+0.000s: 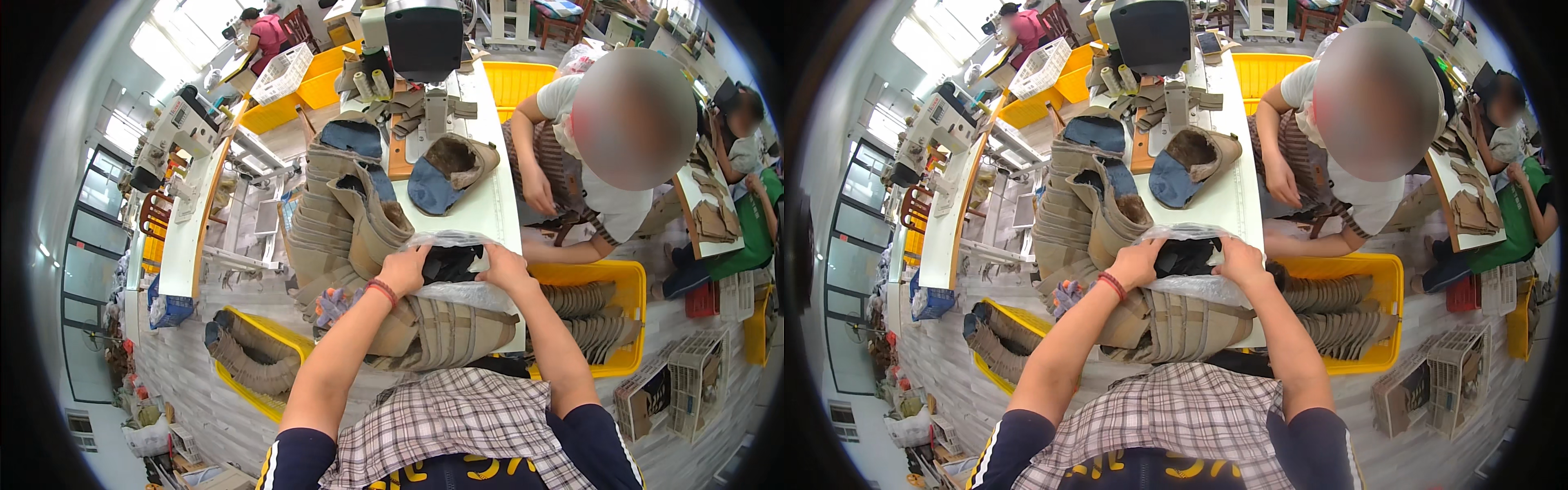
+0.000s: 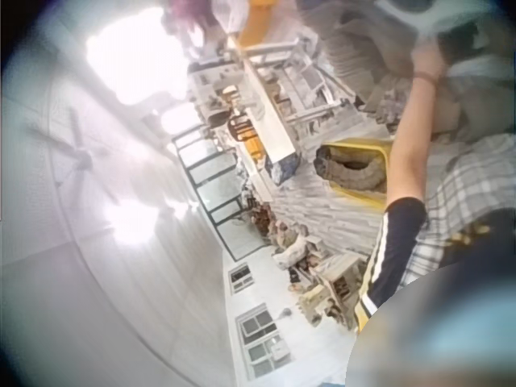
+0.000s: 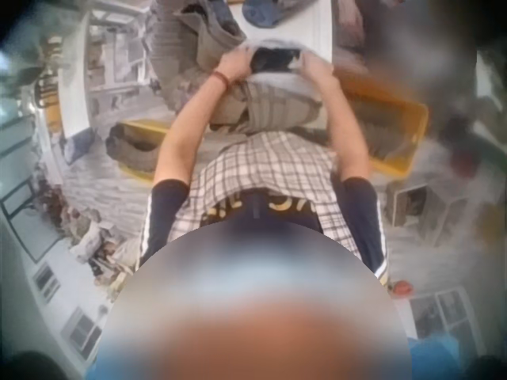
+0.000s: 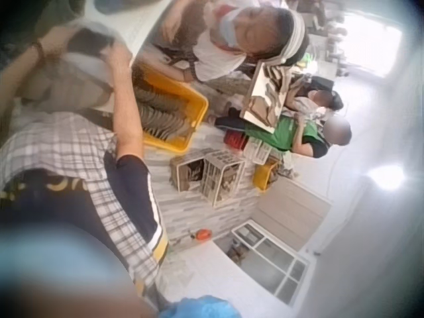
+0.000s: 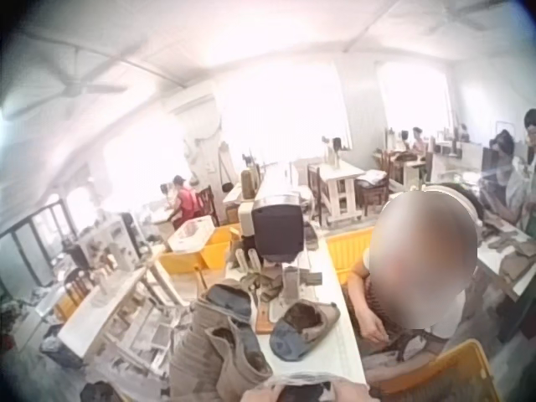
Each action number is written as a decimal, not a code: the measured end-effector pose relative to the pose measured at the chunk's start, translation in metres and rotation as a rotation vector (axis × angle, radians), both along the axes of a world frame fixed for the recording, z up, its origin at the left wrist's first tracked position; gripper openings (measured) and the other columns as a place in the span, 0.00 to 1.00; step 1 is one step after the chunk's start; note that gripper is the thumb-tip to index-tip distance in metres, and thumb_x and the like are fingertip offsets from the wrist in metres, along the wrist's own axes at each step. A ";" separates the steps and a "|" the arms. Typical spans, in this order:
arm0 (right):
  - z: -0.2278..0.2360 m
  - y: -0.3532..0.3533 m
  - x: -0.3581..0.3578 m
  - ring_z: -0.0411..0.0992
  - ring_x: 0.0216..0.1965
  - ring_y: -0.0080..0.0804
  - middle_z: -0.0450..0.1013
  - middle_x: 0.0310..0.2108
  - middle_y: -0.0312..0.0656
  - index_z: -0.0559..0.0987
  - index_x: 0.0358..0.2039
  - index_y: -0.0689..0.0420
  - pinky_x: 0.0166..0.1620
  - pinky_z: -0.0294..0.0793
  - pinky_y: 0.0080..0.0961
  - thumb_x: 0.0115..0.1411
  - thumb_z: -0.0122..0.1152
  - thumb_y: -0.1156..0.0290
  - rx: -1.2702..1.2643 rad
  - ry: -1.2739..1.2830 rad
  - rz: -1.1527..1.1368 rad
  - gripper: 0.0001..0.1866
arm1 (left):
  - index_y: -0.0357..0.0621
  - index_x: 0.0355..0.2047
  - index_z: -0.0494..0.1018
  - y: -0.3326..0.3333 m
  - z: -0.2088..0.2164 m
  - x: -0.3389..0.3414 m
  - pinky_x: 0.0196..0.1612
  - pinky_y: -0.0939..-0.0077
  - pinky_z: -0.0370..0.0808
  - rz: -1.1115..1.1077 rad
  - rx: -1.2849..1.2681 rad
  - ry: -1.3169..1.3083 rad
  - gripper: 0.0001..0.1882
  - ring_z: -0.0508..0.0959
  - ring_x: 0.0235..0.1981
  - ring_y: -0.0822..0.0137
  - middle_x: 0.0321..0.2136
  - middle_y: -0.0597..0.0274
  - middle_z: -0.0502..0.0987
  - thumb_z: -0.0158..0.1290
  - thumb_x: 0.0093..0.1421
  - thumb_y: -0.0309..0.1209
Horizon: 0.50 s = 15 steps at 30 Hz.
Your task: The person handles small black fabric pieces and inserts them into beige boot-like footwear. They repeatedly pick up, inspect, and place the fabric pieces inside the boots, then stack the boots in a yellow basket.
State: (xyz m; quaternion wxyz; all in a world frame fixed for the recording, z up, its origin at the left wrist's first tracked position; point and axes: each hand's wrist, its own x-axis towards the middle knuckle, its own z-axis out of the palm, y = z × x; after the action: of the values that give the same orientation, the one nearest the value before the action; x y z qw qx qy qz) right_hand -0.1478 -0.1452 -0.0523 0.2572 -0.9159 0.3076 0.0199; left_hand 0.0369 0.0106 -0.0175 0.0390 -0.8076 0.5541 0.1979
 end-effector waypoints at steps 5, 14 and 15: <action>-0.020 -0.006 0.013 0.73 0.44 0.47 0.72 0.43 0.44 0.74 0.50 0.53 0.45 0.72 0.38 0.44 0.69 0.74 0.257 -0.291 -0.033 0.29 | 0.47 0.65 0.51 -0.019 -0.018 0.021 0.52 0.60 0.71 0.088 0.041 0.334 0.50 0.71 0.54 0.48 0.54 0.41 0.69 0.64 0.42 0.30; -0.029 0.002 0.008 0.73 0.40 0.40 0.74 0.36 0.39 0.79 0.29 0.57 0.41 0.73 0.32 0.48 0.63 0.78 0.012 -0.515 -0.031 0.06 | 0.43 0.57 0.61 -0.031 -0.043 0.018 0.49 0.57 0.72 0.335 -0.043 0.282 0.27 0.74 0.50 0.44 0.49 0.40 0.72 0.49 0.55 0.29; -0.025 0.001 0.000 0.73 0.39 0.39 0.74 0.35 0.38 0.79 0.28 0.58 0.40 0.73 0.30 0.48 0.63 0.79 -0.045 -0.596 -0.009 0.06 | 0.42 0.55 0.62 -0.030 -0.045 0.016 0.49 0.56 0.72 0.312 -0.111 0.269 0.25 0.74 0.49 0.44 0.49 0.40 0.72 0.48 0.56 0.28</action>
State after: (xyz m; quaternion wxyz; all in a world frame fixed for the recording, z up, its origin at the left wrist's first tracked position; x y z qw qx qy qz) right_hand -0.1475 -0.1444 -0.0768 0.3159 -0.8855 0.2230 -0.2578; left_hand 0.0534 -0.0197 -0.0627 -0.1108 -0.8508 0.4328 0.2767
